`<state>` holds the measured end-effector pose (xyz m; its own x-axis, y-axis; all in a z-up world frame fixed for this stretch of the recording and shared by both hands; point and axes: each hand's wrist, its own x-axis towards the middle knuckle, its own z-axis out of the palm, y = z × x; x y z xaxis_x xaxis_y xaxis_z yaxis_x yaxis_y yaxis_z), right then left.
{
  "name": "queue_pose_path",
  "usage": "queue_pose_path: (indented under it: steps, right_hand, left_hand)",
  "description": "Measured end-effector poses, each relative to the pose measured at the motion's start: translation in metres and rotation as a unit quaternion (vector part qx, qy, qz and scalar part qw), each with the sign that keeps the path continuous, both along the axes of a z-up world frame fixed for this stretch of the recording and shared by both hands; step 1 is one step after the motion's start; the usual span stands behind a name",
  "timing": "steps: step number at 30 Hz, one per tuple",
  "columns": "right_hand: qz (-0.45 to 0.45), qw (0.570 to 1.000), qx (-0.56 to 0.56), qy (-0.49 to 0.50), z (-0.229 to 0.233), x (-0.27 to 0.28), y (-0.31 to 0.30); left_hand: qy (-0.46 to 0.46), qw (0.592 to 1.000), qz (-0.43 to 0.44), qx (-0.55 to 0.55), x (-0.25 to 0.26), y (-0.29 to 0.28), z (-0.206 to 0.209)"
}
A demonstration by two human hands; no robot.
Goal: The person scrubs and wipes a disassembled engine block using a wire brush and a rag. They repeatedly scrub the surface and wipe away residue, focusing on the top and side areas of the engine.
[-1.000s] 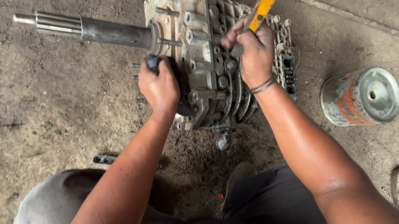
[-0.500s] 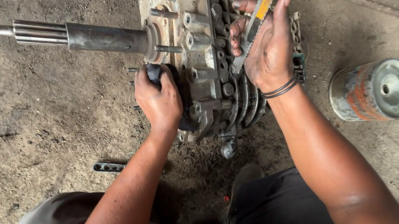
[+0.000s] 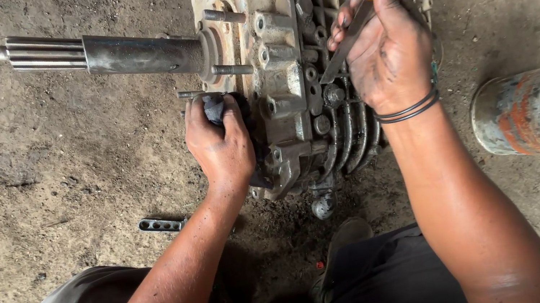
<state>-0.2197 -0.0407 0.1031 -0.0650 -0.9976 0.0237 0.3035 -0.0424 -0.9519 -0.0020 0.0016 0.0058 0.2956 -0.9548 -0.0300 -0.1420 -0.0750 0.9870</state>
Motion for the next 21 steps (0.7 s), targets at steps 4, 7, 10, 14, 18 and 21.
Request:
queue_pose_path:
  steps: [4, 7, 10, 14, 18, 21]
  right_hand:
    - [0.004, 1.0, -0.007, 0.004, 0.008, 0.004, -0.002]
    - [0.014, 0.999, -0.04, 0.022, 0.003, 0.007, -0.003]
    - [0.048, 0.997, -0.044, 0.028, -0.002, 0.01, 0.001]
    - [0.074, 0.996, -0.001, 0.05, -0.002, 0.022, -0.005]
    - [0.13, 0.989, -0.041, 0.057, -0.017, 0.05, -0.043]
    - [0.175, 0.983, -0.042, 0.047, -0.029, 0.069, -0.059]
  left_hand:
    - [-0.037, 0.999, -0.004, -0.034, 0.0, -0.001, -0.002]
    - [-0.048, 0.997, -0.003, -0.054, 0.0, 0.002, -0.005]
    - [-0.057, 0.996, 0.002, -0.071, 0.0, 0.002, -0.006]
    - [-0.076, 0.994, 0.017, -0.075, 0.0, 0.003, -0.001]
    - [-0.083, 0.993, 0.035, -0.081, -0.001, 0.004, 0.0]
    - [-0.072, 0.997, 0.016, -0.02, 0.0, 0.001, -0.006]
